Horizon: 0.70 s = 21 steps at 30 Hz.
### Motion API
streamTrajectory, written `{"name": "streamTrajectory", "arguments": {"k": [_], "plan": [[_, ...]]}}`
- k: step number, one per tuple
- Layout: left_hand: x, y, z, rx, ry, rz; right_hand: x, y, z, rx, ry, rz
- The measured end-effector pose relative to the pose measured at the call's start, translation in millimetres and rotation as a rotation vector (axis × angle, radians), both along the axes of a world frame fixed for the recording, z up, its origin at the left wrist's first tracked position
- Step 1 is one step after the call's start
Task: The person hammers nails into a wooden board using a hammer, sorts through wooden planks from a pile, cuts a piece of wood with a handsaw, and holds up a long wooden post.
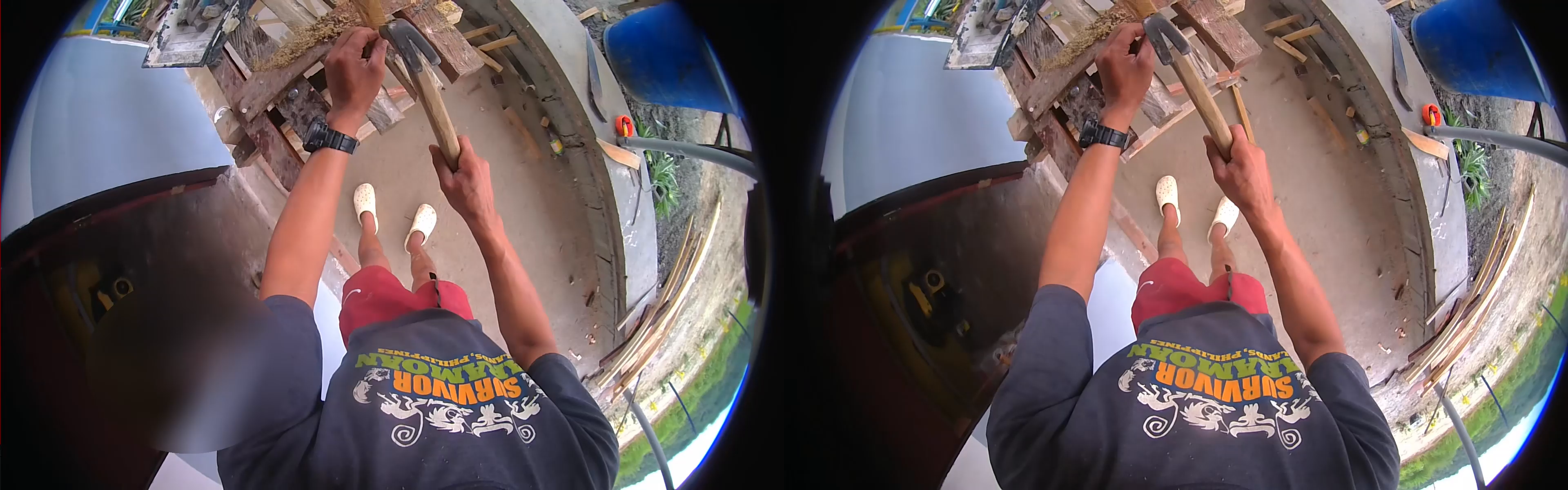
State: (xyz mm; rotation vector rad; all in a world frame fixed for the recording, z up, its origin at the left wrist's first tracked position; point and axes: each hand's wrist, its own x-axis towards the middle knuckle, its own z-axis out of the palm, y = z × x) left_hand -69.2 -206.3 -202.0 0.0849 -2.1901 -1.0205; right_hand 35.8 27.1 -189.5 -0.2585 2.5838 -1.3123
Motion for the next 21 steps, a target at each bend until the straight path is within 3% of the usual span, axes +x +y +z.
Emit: {"name": "streamTrajectory", "arguments": {"k": [4,6,9,10,12,14,17,21], "plan": [[3.5,-11.2,-5.8,-0.078,0.131,-0.057,4.4,5.3,18.7,-0.057,-0.024,-0.034],[13.0,-17.6,7.8,0.144,-0.083,0.044,6.7,8.7,25.7,-0.071,-0.025,-0.045],[3.2,-26.5,35.4,0.168,-0.138,0.097,16.6,7.3,21.6,-0.174,0.142,-0.020],[3.8,-28.7,29.4,0.043,0.082,-0.043,17.9,4.5,10.0,-0.206,0.188,-0.036],[-6.4,-41.2,12.6,-0.015,0.081,-0.046,8.7,-0.9,-9.6,-0.241,0.243,-0.045],[-21.7,-54.9,-6.5,-0.129,0.065,-0.065,-3.6,-4.5,-22.4,-0.042,-0.002,0.003],[-36.2,-67.1,-16.9,-0.300,0.036,-0.089,-5.3,-9.9,12.5,-0.080,-0.053,-0.014],[-40.9,-62.5,-11.8,-0.312,0.086,-0.116,12.5,-1.0,25.0,-0.196,0.049,-0.034]]}}
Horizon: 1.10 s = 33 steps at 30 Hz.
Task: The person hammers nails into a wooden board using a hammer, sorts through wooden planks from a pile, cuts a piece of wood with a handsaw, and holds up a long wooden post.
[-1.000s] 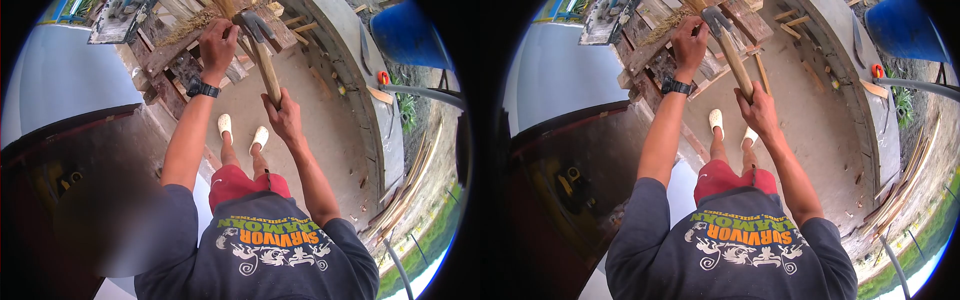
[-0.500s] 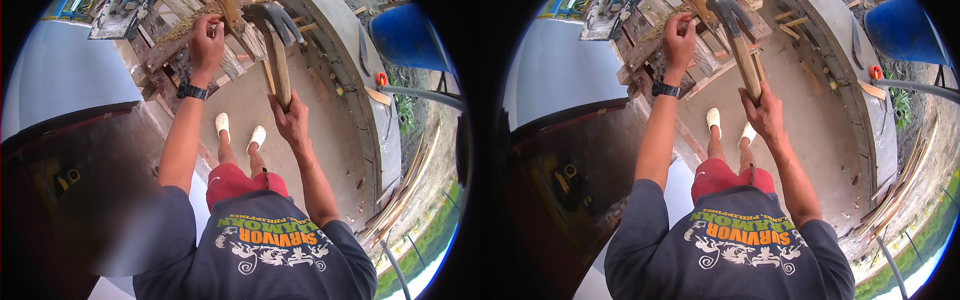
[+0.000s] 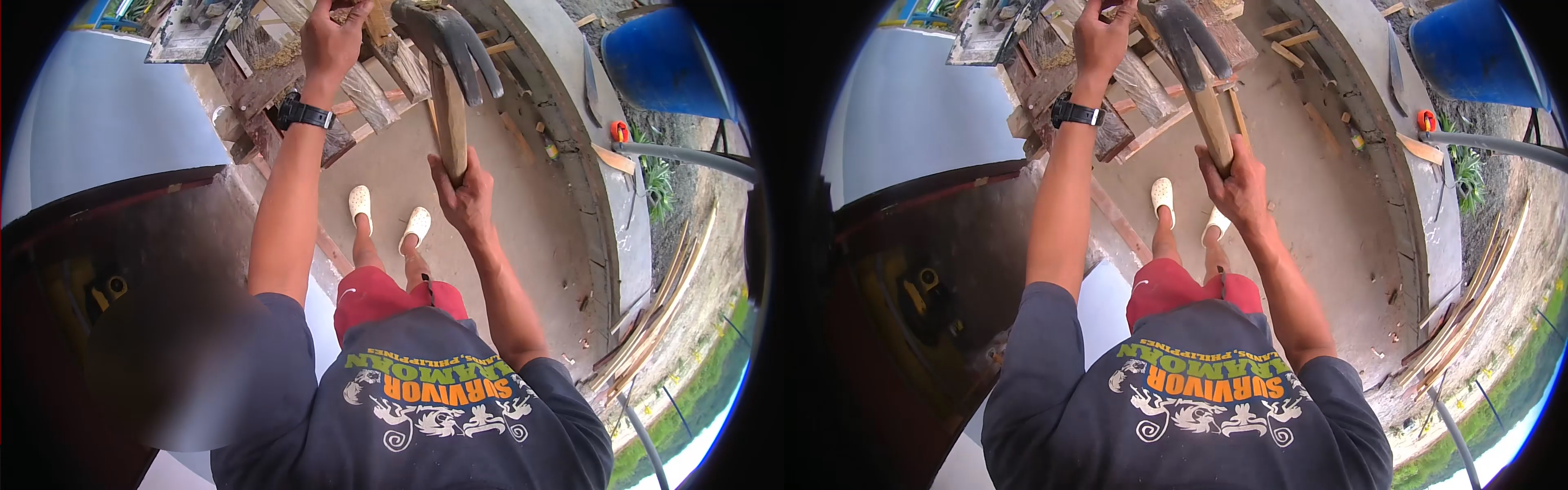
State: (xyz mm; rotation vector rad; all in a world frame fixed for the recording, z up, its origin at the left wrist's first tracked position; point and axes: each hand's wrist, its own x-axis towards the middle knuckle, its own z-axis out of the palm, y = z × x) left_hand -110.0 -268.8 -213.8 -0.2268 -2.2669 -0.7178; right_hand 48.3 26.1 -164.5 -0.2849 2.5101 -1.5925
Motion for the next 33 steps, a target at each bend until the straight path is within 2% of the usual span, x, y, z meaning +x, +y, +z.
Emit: {"name": "streamTrajectory", "arguments": {"k": [3,5,6,8,9,10,13,22,24,26,27,28,29,30,31,33], "plan": [[0.8,-3.3,-16.5,0.046,0.031,-0.044,9.8,5.0,-2.3,-0.096,0.134,-0.034],[1.4,-11.8,-33.0,-0.044,-0.149,0.062,10.2,5.6,-4.9,-0.094,0.118,-0.030],[9.0,0.0,-20.5,-0.046,-0.147,0.061,10.4,6.4,-7.7,-0.096,0.120,-0.032],[30.6,43.1,21.5,0.320,-0.187,0.198,4.7,7.4,-13.2,0.005,-0.036,-0.032],[33.1,52.5,20.0,0.192,-0.064,0.253,1.3,6.6,-14.1,0.003,-0.027,-0.037],[35.6,61.4,18.7,0.192,-0.055,0.247,-2.0,4.3,-14.7,0.033,-0.073,-0.045],[43.1,84.8,30.8,0.090,-0.329,0.376,-7.4,2.3,-13.4,0.078,-0.142,-0.041],[30.0,77.7,8.3,0.123,-0.280,0.363,-8.3,7.3,-5.8,0.153,-0.215,0.010],[32.6,76.9,13.7,0.148,-0.309,0.323,-9.5,7.2,-0.6,0.153,-0.174,0.025],[37.0,75.0,15.4,0.110,-0.288,0.322,-10.6,7.2,2.9,0.163,-0.254,0.052],[34.5,75.4,15.5,0.124,-0.258,0.297,-9.3,7.2,0.9,0.138,-0.222,0.047],[36.6,75.9,22.4,0.148,-0.369,0.278,-8.9,8.0,-3.8,0.127,-0.207,0.050],[33.3,74.0,8.0,0.124,-0.341,0.298,-7.3,8.9,-11.1,0.098,-0.120,0.052],[32.9,74.2,7.7,0.134,-0.346,0.293,-7.7,9.3,-8.8,0.106,-0.137,0.058],[30.8,76.6,8.8,0.168,-0.235,0.280,-7.9,10.3,-15.0,0.125,-0.100,0.063],[27.8,79.2,9.0,0.179,-0.241,0.277,-9.5,13.4,-14.4,0.136,-0.083,0.068]]}}
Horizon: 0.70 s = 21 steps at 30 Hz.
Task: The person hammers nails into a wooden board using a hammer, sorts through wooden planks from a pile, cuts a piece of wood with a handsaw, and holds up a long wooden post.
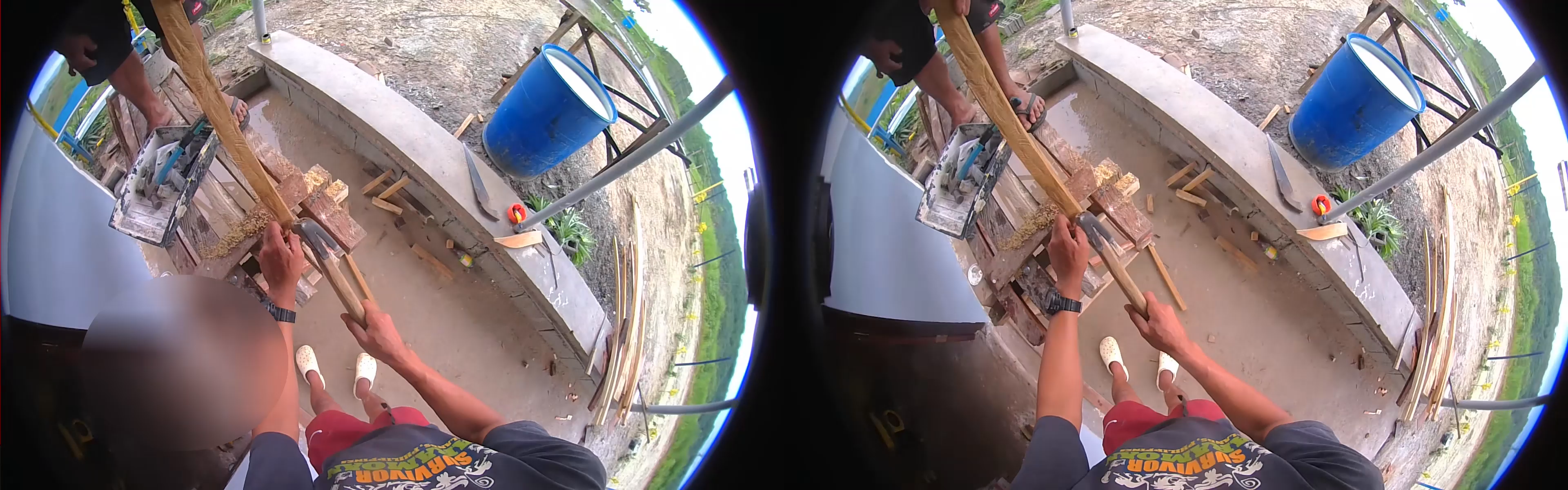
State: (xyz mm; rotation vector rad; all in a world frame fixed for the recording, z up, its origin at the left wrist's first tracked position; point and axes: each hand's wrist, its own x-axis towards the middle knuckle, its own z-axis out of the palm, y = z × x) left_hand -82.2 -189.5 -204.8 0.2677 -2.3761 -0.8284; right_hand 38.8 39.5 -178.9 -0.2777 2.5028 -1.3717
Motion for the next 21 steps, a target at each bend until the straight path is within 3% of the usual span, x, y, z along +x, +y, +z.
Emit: {"name": "streamTrajectory", "arguments": {"k": [3,4,6,8,21], "plan": [[4.9,-0.4,1.8,0.011,0.015,0.020,5.0,-2.9,8.1,-0.021,-0.056,-0.004],[5.7,-4.1,-2.0,-0.008,-0.126,0.028,4.6,-2.7,12.2,-0.022,-0.093,-0.025],[6.1,-3.7,2.2,0.016,-0.151,0.033,5.5,-4.1,23.5,0.019,-0.104,-0.030],[3.8,-1.6,0.9,0.029,-0.015,0.044,7.0,-2.3,19.7,0.036,-0.112,-0.045],[6.9,0.7,9.3,0.064,-0.013,0.050,-16.3,-0.6,21.1,0.095,0.019,0.017]]}}
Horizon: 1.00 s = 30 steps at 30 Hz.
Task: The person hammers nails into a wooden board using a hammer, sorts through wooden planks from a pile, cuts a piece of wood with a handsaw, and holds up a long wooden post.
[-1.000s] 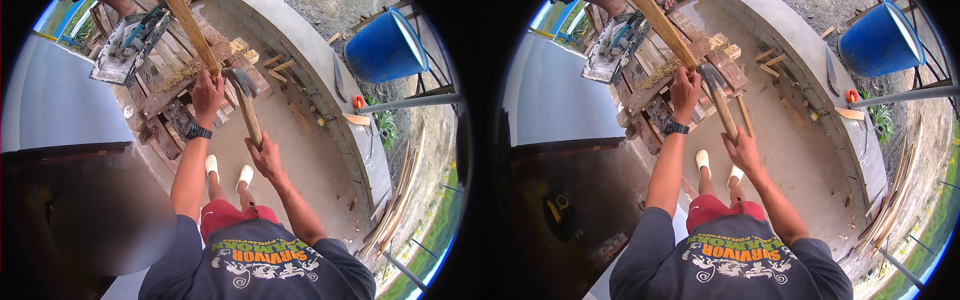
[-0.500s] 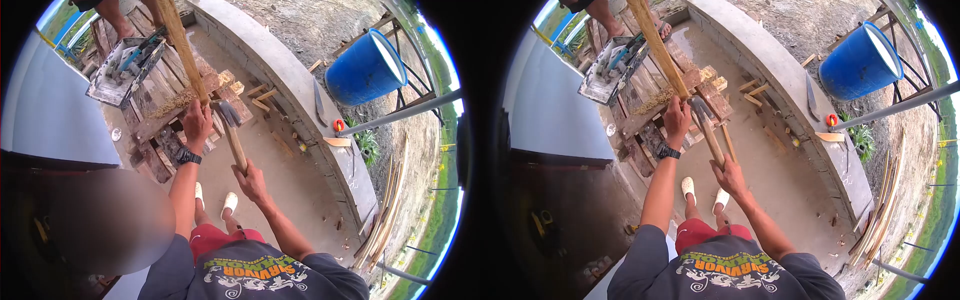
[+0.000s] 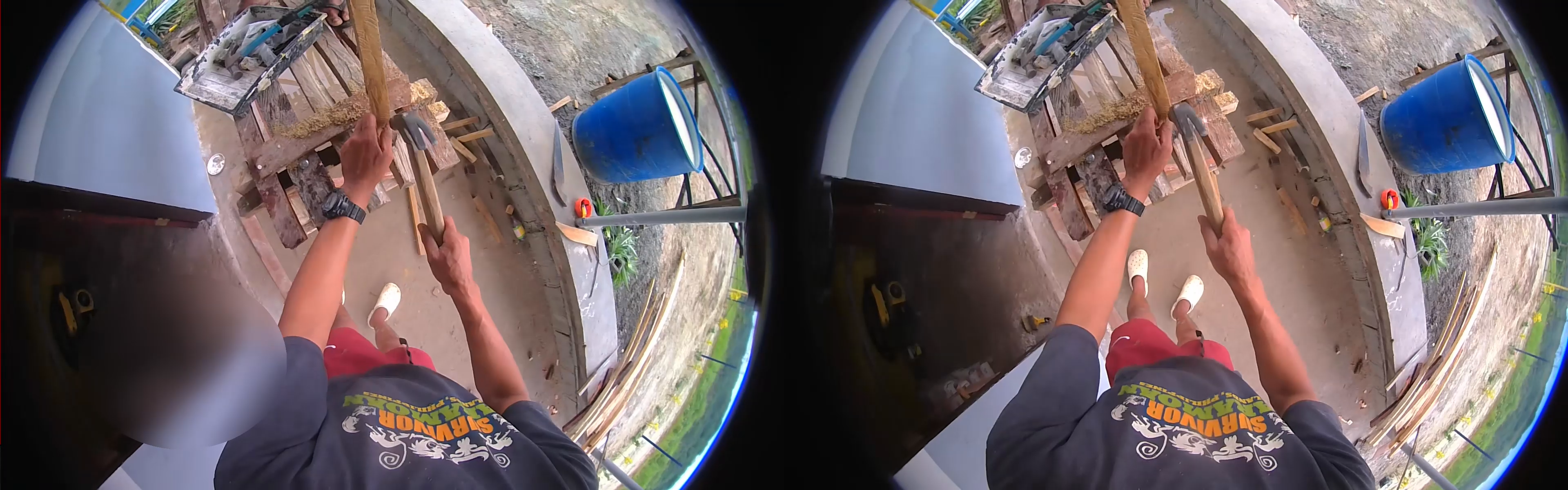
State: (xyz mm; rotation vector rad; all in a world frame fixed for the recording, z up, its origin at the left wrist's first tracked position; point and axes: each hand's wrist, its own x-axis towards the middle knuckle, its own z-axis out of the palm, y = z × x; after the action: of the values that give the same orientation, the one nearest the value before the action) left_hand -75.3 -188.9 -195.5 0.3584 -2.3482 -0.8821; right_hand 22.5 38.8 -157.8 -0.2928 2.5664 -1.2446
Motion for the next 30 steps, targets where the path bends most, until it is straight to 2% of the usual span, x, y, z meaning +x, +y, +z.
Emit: {"name": "streamTrajectory", "arguments": {"k": [4,5,7,8,9,10,12,13,16,18,20,23,25,30], "plan": [[-2.3,-3.5,-6.1,-0.054,-0.034,-0.021,12.4,5.6,18.1,-0.048,-0.010,0.022],[-0.5,-1.5,-5.5,-0.121,0.066,0.019,14.4,6.2,11.3,-0.044,-0.019,0.024],[1.3,-3.6,-8.1,-0.126,0.083,0.013,12.8,4.0,-6.2,-0.104,0.168,0.015],[0.6,-3.9,-8.8,-0.129,0.105,0.005,5.1,0.5,-7.6,-0.105,0.168,0.015],[-1.0,-1.7,-5.9,-0.050,-0.078,0.008,-4.1,-2.6,-8.0,-0.036,0.115,0.003],[-0.3,2.4,-2.8,-0.053,-0.074,-0.002,-9.2,-5.2,-6.8,0.029,0.068,-0.016],[-0.1,-2.7,0.7,-0.064,0.012,-0.012,-12.6,-8.3,6.0,-0.033,0.114,-0.022],[2.4,-11.0,-2.1,-0.042,-0.081,-0.069,-4.8,-2.8,10.5,-0.052,0.041,-0.063],[16.6,-32.3,9.0,0.042,-0.036,-0.136,5.3,6.5,8.4,-0.100,-0.011,-0.107],[16.6,-47.9,34.1,0.082,-0.142,-0.081,11.9,9.6,11.4,-0.081,-0.015,-0.078],[-0.3,-57.8,53.0,0.128,0.010,-0.042,18.1,11.2,1.1,-0.074,-0.005,-0.070],[-32.7,-65.9,59.8,0.039,0.001,-0.155,14.1,-0.2,-14.7,-0.070,0.012,-0.052],[-38.3,-64.6,55.8,0.064,0.015,-0.145,2.5,-7.6,-25.3,-0.015,0.021,-0.010],[-40.3,-60.6,51.0,0.120,0.114,-0.163,9.9,-9.2,6.2,-0.067,-0.068,-0.075]]}}
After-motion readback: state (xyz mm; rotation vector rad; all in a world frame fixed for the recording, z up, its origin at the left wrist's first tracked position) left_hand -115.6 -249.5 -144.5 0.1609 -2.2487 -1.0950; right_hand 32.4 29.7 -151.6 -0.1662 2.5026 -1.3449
